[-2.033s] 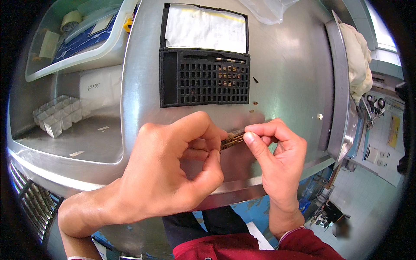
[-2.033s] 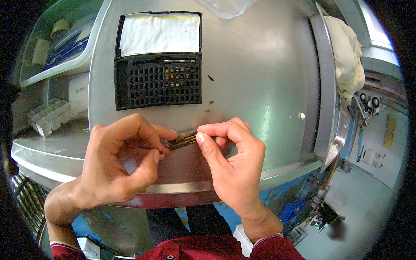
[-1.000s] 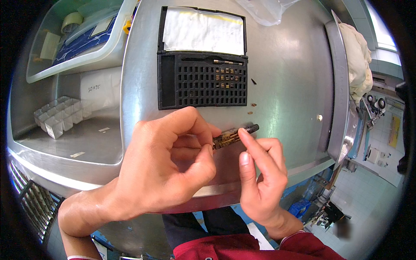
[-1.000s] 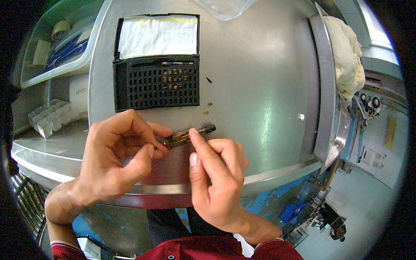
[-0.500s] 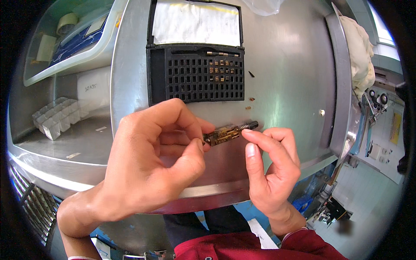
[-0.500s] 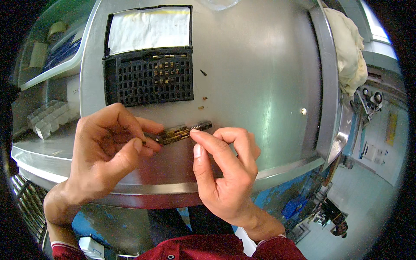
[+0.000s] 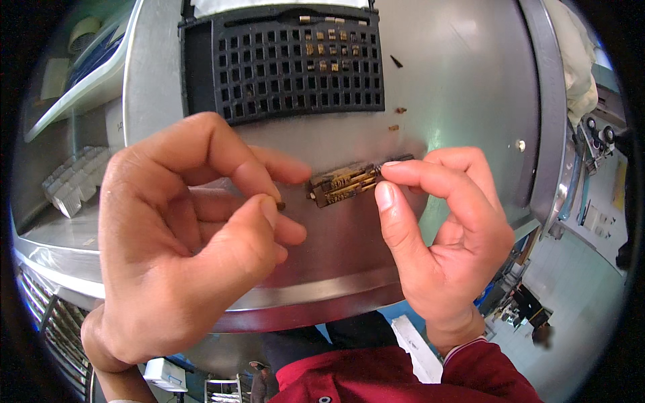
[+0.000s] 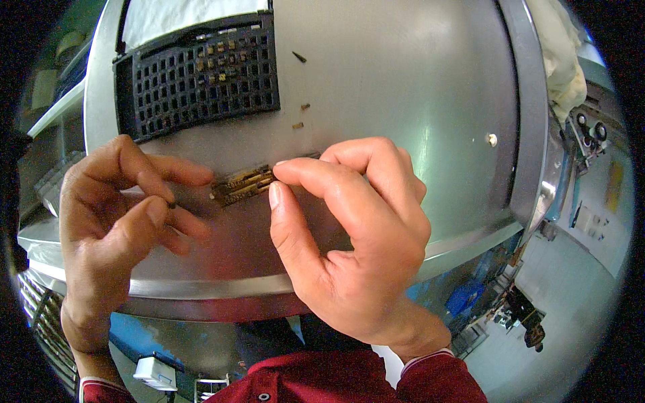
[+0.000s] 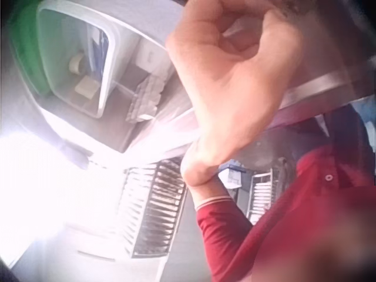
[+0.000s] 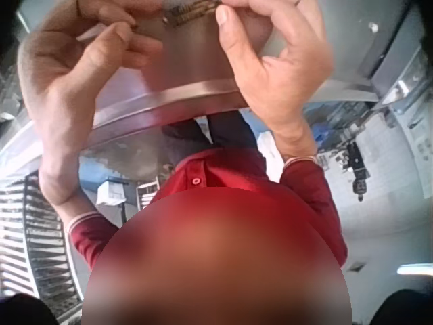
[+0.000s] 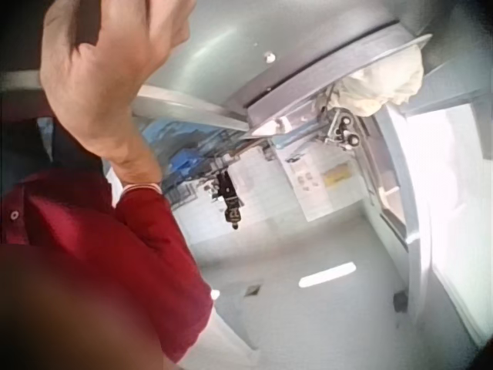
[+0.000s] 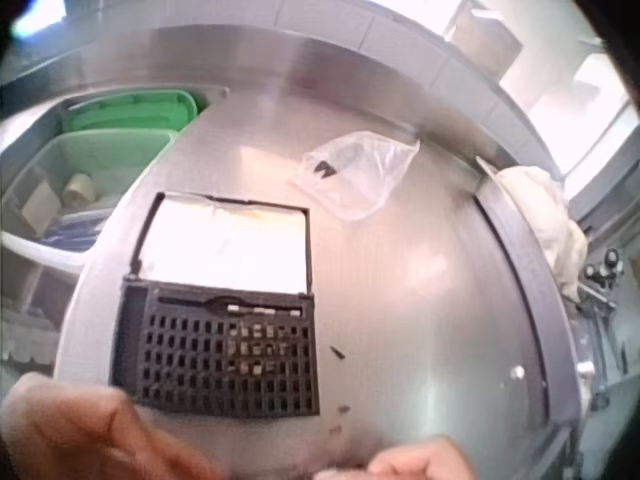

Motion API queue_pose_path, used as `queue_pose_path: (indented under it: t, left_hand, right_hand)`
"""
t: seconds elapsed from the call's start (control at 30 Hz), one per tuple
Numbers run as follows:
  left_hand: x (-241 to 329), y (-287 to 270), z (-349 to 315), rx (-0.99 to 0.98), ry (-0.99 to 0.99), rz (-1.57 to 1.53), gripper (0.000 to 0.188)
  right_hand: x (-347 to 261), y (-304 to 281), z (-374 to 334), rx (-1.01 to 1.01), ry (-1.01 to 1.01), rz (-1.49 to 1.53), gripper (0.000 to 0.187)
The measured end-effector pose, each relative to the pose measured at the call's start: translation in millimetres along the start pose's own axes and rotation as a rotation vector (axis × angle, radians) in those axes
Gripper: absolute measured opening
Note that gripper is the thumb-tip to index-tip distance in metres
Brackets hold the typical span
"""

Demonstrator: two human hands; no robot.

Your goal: The person opens a green-lidded container, removes a small plastic bag, and assembles small metal pins into a cylindrical component on a stainless steel counter. They then move to a wall socket, unplug a cord, and plug it into another socket.

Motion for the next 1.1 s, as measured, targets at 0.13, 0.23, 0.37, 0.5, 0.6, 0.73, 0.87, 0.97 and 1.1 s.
queue_pose_path:
  t: [0.13, 0.23, 0.37, 0.5, 0.6, 0.73, 0.87, 0.97, 1.1]
  left_hand:
    - [-3, 1, 0, 0.042, 0.069, 0.045, 0.018]
    - [-3, 9, -5, 0.047, 0.225, 0.094, 0.018]
    - [-10, 7, -4, 0.054, 0.243, 0.069, 0.020]
    - [-12, 5, -1, 0.022, 0.293, 0.074, 0.025]
    - [-12, 5, -1, 0.017, 0.312, 0.042, 0.028]
    - [-11, 6, -3, 0.039, 0.290, 0.122, 0.029]
    - [-10, 0, 5, -0.026, 0.141, 0.060, 0.028]
    - [-9, 0, 8, -0.058, 0.066, 0.038, 0.026]
    - [-6, 0, 5, -0.064, 0.047, 0.016, 0.024]
  right_hand:
    - [2, 2, 1, 0.013, 0.011, 0.014, 0.017]
    - [3, 3, 3, 0.011, 0.000, 0.015, 0.017]
    - [4, 4, 4, -0.006, 0.019, 0.035, 0.017]
    - [5, 5, 5, -0.015, 0.026, 0.083, 0.018]
    - [6, 6, 5, -0.005, 0.034, 0.113, 0.018]
    - [5, 3, 4, 0.011, 0.012, 0.119, 0.018]
    - [-1, 5, 5, -0.063, -0.060, 0.049, 0.020]
    - [-4, 5, 4, -0.116, -0.080, 0.021, 0.020]
    - [-4, 2, 3, -0.085, -0.059, 0.051, 0.019]
Point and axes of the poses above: each hand's wrist, its own z-axis towards the middle knuckle, its own y-axis out of the palm, x = y × z, the point moved 6 cm from there along z, towards the middle knuckle, and after that the axes turned 14 degrees about -y, right-handed, at the moved point
